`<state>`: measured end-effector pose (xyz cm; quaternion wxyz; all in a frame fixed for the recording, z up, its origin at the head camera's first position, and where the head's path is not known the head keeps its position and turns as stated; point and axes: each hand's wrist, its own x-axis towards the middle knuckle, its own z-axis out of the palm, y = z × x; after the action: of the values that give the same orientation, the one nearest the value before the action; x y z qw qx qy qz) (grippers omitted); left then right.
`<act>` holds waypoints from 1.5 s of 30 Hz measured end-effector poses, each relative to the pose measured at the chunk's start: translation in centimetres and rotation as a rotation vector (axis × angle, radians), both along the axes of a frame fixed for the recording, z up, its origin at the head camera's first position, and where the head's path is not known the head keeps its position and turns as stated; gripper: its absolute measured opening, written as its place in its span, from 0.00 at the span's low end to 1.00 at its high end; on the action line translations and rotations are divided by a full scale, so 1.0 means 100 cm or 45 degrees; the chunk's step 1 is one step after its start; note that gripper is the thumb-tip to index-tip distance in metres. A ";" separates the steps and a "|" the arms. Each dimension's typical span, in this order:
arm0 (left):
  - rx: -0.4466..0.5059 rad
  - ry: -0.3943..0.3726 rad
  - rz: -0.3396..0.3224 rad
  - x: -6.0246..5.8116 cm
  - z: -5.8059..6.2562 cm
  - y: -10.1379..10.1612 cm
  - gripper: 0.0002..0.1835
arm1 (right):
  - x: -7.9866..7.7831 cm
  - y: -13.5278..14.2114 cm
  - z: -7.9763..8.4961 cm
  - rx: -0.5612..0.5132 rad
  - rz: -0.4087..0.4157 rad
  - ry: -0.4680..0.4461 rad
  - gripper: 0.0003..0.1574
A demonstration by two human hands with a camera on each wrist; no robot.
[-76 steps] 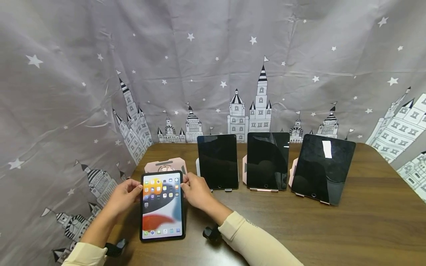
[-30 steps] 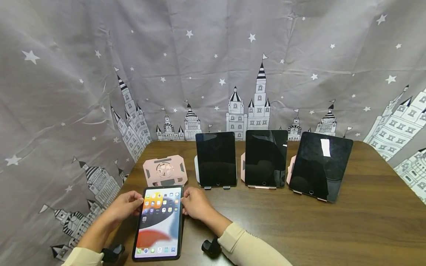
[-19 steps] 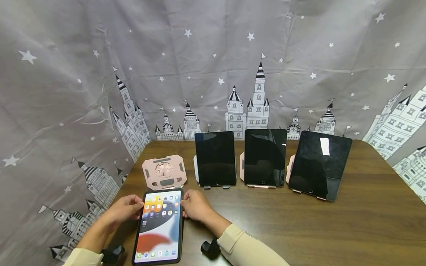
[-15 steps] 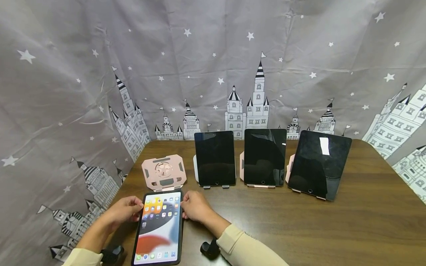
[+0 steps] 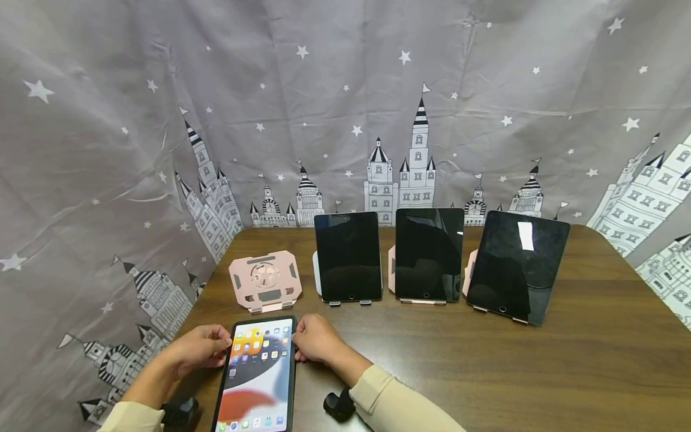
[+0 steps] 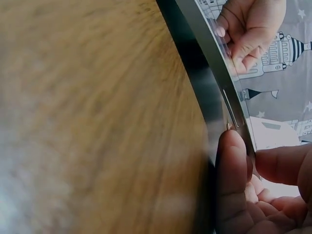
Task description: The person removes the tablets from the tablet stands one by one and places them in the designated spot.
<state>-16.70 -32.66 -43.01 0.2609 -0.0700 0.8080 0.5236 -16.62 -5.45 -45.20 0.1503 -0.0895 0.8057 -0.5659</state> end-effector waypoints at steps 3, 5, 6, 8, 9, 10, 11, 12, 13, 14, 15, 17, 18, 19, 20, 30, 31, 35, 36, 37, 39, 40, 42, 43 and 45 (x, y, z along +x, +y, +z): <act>0.002 -0.035 -0.019 -0.001 0.001 0.000 0.03 | -0.001 0.000 -0.001 0.009 0.007 -0.006 0.17; -0.004 -0.049 -0.040 -0.001 0.002 -0.001 0.03 | -0.001 0.000 -0.001 0.014 0.008 -0.011 0.18; -0.012 -0.052 -0.045 -0.002 0.002 -0.001 0.03 | -0.002 0.000 -0.001 0.019 0.005 -0.015 0.18; -0.028 -0.056 -0.055 -0.002 0.002 -0.001 0.03 | -0.002 0.000 -0.001 0.044 -0.001 -0.012 0.19; -0.039 -0.058 -0.053 -0.002 0.001 -0.001 0.03 | -0.002 0.000 -0.001 0.059 -0.004 -0.007 0.19; -0.047 -0.058 -0.059 -0.002 0.001 -0.001 0.03 | -0.002 0.000 -0.001 0.076 -0.006 0.001 0.19; -0.056 -0.061 -0.052 -0.003 0.001 -0.001 0.03 | -0.003 0.000 -0.001 0.089 -0.009 0.003 0.19; -0.063 -0.060 -0.050 -0.003 0.000 -0.001 0.03 | -0.003 0.000 -0.001 0.101 -0.009 0.008 0.19; -0.068 -0.061 -0.048 -0.003 0.000 -0.001 0.03 | -0.003 0.000 0.000 0.107 -0.010 0.010 0.20; -0.073 -0.063 -0.045 -0.003 0.000 -0.001 0.03 | -0.003 0.000 0.000 0.108 -0.010 0.007 0.20; -0.078 -0.063 -0.041 -0.003 -0.001 -0.001 0.03 | -0.003 0.000 0.000 0.101 -0.009 0.001 0.20; -0.086 -0.057 -0.048 -0.004 -0.001 -0.001 0.03 | -0.004 0.000 0.001 0.086 -0.009 -0.011 0.19; -0.089 -0.051 -0.056 -0.004 -0.001 -0.002 0.03 | -0.003 0.000 0.001 0.077 -0.009 -0.012 0.19; -0.095 -0.049 -0.062 -0.004 -0.002 -0.002 0.03 | -0.003 0.000 0.001 0.066 -0.010 -0.018 0.19; -0.098 -0.047 -0.069 -0.004 -0.001 -0.002 0.04 | -0.003 0.000 0.001 0.061 -0.010 -0.019 0.19; -0.099 -0.063 -0.158 -0.007 0.000 -0.007 0.05 | -0.002 0.000 -0.002 0.042 -0.016 -0.040 0.17; -0.098 -0.063 -0.166 -0.008 -0.001 -0.008 0.05 | -0.002 0.000 -0.002 0.043 -0.018 -0.032 0.17; -0.105 -0.053 -0.187 -0.010 -0.001 -0.008 0.05 | -0.002 0.000 -0.002 0.055 -0.032 0.006 0.18; -0.113 -0.051 -0.187 -0.011 0.000 -0.008 0.04 | -0.003 -0.001 -0.002 0.066 -0.035 0.016 0.18; -0.119 -0.048 -0.185 -0.011 0.000 -0.008 0.04 | -0.003 -0.001 -0.001 0.082 -0.035 0.030 0.19; -0.126 -0.040 -0.187 -0.012 0.001 -0.008 0.04 | -0.003 -0.002 -0.001 0.119 -0.040 0.063 0.19; -0.126 -0.038 -0.191 -0.012 0.001 -0.009 0.04 | -0.003 -0.002 -0.001 0.139 -0.041 0.078 0.20; -0.119 -0.035 -0.199 -0.012 0.000 -0.010 0.04 | -0.004 -0.003 0.000 0.175 -0.041 0.103 0.20; -0.112 -0.033 -0.203 -0.012 0.000 -0.010 0.04 | -0.004 -0.003 0.000 0.186 -0.038 0.111 0.20; -0.106 -0.034 -0.208 -0.010 -0.001 -0.011 0.04 | -0.003 -0.004 0.000 0.188 -0.033 0.102 0.20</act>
<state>-17.72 -33.77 -43.12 0.3104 -0.0218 0.8284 0.4657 -16.93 -5.81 -45.22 0.1169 -0.0905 0.8516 -0.5028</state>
